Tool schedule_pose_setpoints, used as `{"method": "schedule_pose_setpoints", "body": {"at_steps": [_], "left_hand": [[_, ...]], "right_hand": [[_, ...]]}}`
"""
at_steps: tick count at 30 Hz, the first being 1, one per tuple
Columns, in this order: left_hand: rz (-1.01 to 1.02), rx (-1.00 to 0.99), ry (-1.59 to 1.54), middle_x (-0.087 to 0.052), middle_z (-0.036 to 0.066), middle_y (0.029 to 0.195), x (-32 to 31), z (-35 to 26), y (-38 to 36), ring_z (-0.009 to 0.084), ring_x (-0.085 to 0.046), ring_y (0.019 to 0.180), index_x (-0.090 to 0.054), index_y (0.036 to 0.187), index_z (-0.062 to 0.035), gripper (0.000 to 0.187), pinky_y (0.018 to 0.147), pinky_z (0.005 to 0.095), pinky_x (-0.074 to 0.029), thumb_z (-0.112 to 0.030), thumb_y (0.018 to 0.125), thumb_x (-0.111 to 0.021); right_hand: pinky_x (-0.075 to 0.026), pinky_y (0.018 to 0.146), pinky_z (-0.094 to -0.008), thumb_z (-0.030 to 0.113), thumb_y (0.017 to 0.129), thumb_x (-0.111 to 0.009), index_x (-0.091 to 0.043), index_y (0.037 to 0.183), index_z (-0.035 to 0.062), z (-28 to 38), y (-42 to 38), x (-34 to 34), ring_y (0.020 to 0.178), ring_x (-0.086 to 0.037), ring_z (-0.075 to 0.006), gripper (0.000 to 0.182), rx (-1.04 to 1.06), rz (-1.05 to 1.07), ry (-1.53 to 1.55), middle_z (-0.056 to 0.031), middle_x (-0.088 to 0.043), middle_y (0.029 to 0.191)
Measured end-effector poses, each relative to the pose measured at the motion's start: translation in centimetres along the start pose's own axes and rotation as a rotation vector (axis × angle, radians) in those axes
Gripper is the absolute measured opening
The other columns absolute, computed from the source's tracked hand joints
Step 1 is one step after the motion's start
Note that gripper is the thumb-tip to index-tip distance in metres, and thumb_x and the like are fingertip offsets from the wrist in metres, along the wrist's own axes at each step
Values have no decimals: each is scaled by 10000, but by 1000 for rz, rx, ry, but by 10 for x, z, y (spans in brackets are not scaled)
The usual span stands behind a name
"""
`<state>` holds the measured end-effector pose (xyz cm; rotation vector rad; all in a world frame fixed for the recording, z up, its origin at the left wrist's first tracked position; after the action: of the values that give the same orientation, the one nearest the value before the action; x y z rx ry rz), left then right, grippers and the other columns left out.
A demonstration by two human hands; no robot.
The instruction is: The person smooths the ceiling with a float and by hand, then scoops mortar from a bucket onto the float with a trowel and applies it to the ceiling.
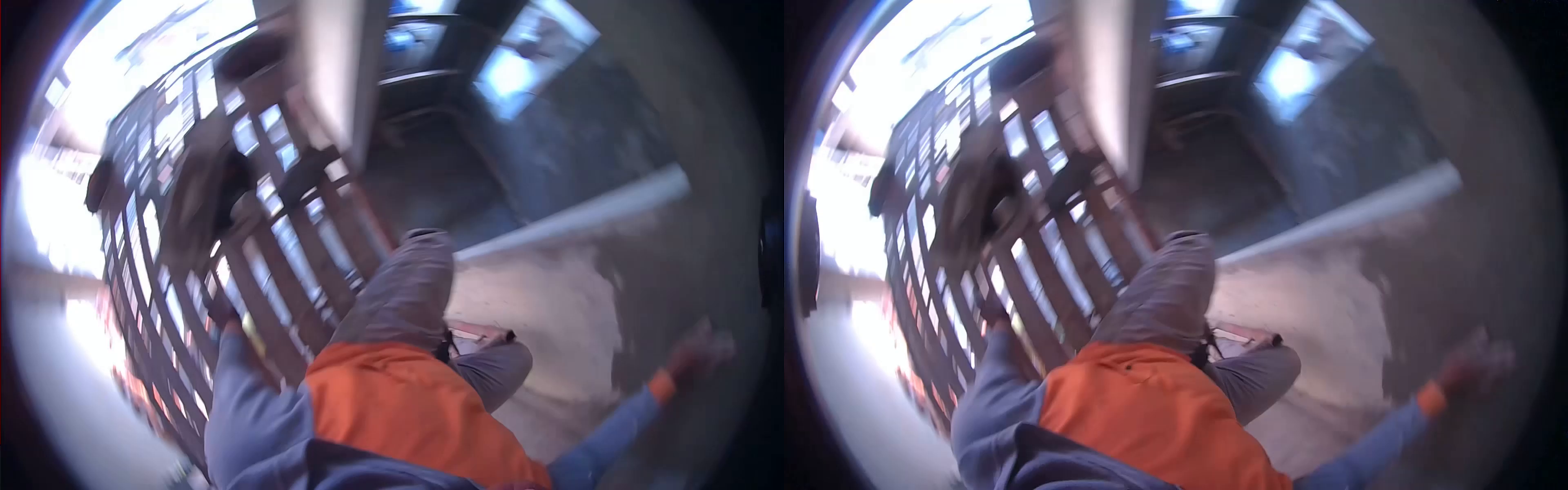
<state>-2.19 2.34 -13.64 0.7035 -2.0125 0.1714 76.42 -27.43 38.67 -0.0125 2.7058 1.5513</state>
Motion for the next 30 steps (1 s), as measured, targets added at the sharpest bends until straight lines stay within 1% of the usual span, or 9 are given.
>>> {"method": "schedule_pose_setpoints", "body": {"at_steps": [3, 5, 8, 12, 20, 22, 23, 25, 30], "left_hand": [[295, 131, 367, -452, 218, 1402, 15, 24, -20, 384, -398, 1317, -491, 1343, -77, 482, 1041, 470, -380, -380, 970, -457], [-19, 2, 341, -413, 238, 1419, 21, 15, -31, 410, -354, 1342, -438, 1367, -86, 539, 1031, 505, -375, -399, 935, -518], [-62, -44, 320, -388, 240, 1431, 23, 26, -28, 417, -372, 1328, -406, 1393, -107, 582, 1016, 538, -378, -392, 909, -563], [-99, -37, 322, -394, 232, 1421, 27, 16, -40, 413, -392, 1313, -429, 1372, -104, 578, 1007, 530, -386, -389, 894, -583], [-226, -312, 258, -423, 249, 1391, 19, 10, -48, 421, -426, 1264, -489, 1327, -92, 551, 1023, 517, -358, -339, 855, -629], [291, -189, 225, -475, 239, 1340, 21, -35, -59, 411, -447, 1240, -535, 1282, -99, 509, 1030, 505, -353, -280, 822, -659], [-76, -601, -135, -505, 212, 1324, -9, -49, -69, 392, -461, 1226, -572, 1241, -103, 480, 1031, 498, -354, -221, 790, -686], [-71, -832, -419, -487, 207, 1361, -39, -106, -78, 382, -497, 1194, -534, 1299, -64, 564, 1029, 478, -359, -268, 803, -713], [-6, -811, -295, -353, 230, 1453, -80, -266, -35, 423, -328, 1357, -401, 1406, -127, 743, 1086, 561, -255, -407, 786, -697]], "right_hand": [[-498, 828, -473, 458, 934, -589, -593, 1052, -25, -21, 18, -41, 1012, -581, -386, 497, 83, -186, -206, -218, -580, 1074], [-512, 828, -459, 431, 940, -595, -606, 1023, -35, 9, 33, 8, 1004, -604, -379, 474, -6, -230, -139, -211, -603, 1042], [-214, 1080, -639, 469, 982, -446, -216, 1489, -66, 51, 12, 57, 1376, -227, -555, 772, -13, 66, 594, -367, -159, 1521], [-479, 934, -460, 315, 962, -595, -579, 1155, -51, 91, -31, 60, 1105, -579, -390, 414, 180, -216, 711, -215, -589, 1169], [-442, 952, -436, 164, 966, -565, -528, 1239, -58, 175, -143, 110, 1142, -534, -373, 354, 59, 271, 1309, -221, -543, 1236], [-444, 944, -439, 165, 967, -563, -528, 1240, -57, 178, -156, 118, 1130, -537, -373, 353, 38, 378, 1399, -218, -542, 1226], [-445, 940, -441, 165, 967, -562, -528, 1240, -57, 179, -162, 121, 1124, -539, -374, 353, 32, 438, 1449, -217, -542, 1220], [-474, 898, -426, 179, 967, -569, -533, 1222, -60, 186, -175, 122, 1075, -565, -356, 351, 10, 496, 1461, -210, -546, 1209], [-504, 860, -400, 194, 969, -573, -534, 1215, -60, 202, -194, 135, 1034, -592, -314, 355, -63, 741, 1562, -198, -545, 1222]]}}
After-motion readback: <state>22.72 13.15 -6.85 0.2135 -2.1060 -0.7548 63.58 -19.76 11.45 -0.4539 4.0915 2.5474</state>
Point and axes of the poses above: each hand's wrist, its own y-axis towards the middle knuckle, its own x-axis out of the back of the hand, z = x × y, the point moved 1 cm from there along y, towards the middle knuckle
